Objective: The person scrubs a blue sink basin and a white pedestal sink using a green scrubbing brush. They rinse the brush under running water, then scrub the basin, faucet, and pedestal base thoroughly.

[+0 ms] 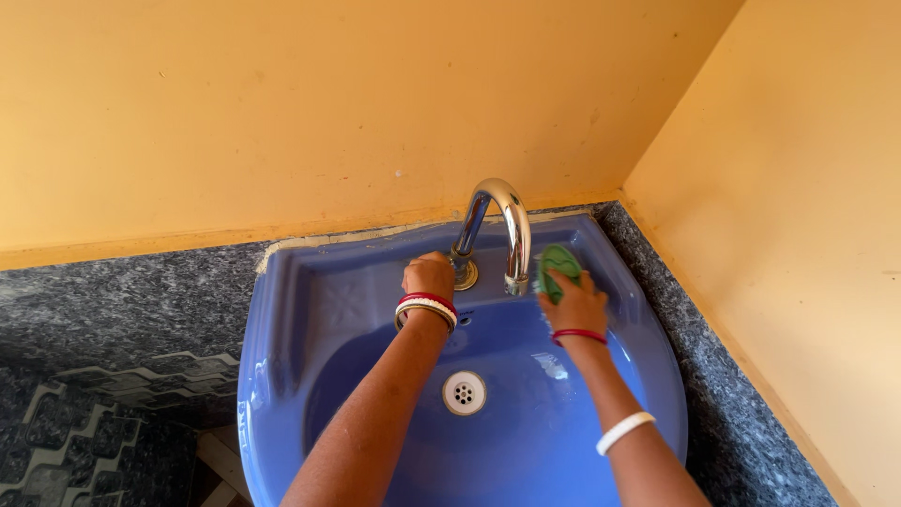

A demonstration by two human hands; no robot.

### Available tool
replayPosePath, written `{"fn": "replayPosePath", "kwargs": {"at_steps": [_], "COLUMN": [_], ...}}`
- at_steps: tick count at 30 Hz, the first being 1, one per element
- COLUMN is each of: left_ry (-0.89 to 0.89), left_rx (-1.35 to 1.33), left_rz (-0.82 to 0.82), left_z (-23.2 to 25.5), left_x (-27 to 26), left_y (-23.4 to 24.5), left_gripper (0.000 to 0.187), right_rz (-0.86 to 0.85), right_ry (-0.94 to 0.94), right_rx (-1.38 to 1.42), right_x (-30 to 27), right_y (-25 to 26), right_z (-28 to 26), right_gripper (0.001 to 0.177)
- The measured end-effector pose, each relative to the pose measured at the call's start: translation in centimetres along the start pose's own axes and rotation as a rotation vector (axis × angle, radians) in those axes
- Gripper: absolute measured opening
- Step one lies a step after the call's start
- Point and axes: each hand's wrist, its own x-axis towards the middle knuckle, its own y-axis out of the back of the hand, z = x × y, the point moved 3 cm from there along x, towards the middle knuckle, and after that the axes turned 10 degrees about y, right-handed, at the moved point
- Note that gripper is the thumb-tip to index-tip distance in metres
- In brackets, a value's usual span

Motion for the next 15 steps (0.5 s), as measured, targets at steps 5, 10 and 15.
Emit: {"fn": "replayPosePath", "kwargs": {"at_steps": [5, 10, 15], "left_ry": [-0.008, -0.024, 0.062], "left_rx": [0.005, 0.043, -0.032], "left_rz": [0.013, 0.039, 0.079], "left_z": [-0.1, 0.6, 0.6], "left_x": [-0.2, 0.1, 0.4], "left_y": [0.0, -0.7, -2.0], "left_gripper": [0.037, 0.035, 0.033], "right_rz": [0.077, 0.143, 0.271], "right_ry": [-0.094, -0.179, 0.131], "right_rx": [-0.026, 0.188, 0.232], "right_x": [-2.5, -4.4, -7.7], "right_y": [0.5, -3.2, -5.0], "right_z": [1.9, -5.0, -13.9], "right_gripper": [0.057, 0.057, 0.058]}}
